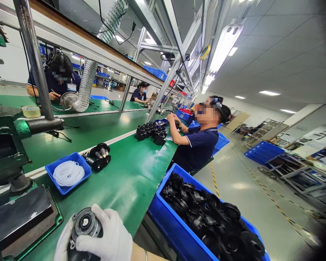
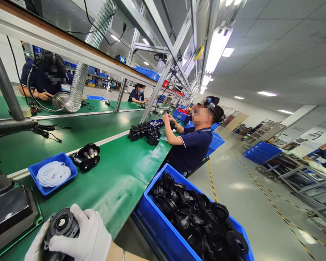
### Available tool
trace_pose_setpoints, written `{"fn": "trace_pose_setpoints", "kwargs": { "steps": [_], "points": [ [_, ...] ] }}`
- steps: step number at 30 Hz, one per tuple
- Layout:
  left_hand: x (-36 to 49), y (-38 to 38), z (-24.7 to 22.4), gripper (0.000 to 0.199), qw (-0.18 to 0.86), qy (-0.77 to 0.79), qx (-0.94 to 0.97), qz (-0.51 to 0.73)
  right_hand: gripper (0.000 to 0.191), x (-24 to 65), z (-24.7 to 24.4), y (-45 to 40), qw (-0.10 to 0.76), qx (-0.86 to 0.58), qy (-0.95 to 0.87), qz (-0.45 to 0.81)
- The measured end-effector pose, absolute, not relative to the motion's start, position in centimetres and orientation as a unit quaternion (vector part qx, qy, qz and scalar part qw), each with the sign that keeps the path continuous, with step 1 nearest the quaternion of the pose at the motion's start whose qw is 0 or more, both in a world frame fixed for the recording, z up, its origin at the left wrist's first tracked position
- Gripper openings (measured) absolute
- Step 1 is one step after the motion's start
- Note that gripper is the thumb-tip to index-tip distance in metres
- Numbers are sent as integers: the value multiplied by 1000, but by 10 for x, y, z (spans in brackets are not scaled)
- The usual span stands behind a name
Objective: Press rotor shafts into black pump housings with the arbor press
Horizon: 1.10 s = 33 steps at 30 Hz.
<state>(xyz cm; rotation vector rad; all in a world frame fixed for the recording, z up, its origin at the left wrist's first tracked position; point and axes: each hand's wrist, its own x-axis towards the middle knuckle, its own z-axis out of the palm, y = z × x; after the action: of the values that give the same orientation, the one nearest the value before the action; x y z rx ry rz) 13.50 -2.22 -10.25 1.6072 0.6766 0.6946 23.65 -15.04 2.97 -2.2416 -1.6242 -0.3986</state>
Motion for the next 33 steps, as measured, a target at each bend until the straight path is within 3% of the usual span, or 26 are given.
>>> {"fn": "trace_pose_setpoints", "kwargs": {
  "steps": [6,11,19,24,30,33],
  "points": [
    [105,-35,-26,82,669,194,673,250,54,241,51,-150,233,-730,-632,-120],
    [107,-23,13,74,703,163,615,318,56,242,55,-146,251,-718,-643,-82],
    [105,-20,17,73,691,181,611,343,47,243,67,-147,260,-705,-654,-88],
    [105,-17,19,71,687,193,608,349,40,251,84,-146,322,-703,-613,-161],
    [104,-14,18,68,684,212,599,358,47,252,67,-142,235,-732,-632,-94],
    [105,-13,18,67,678,214,606,357,40,252,63,-145,257,-724,-630,-117]
  ]
}}
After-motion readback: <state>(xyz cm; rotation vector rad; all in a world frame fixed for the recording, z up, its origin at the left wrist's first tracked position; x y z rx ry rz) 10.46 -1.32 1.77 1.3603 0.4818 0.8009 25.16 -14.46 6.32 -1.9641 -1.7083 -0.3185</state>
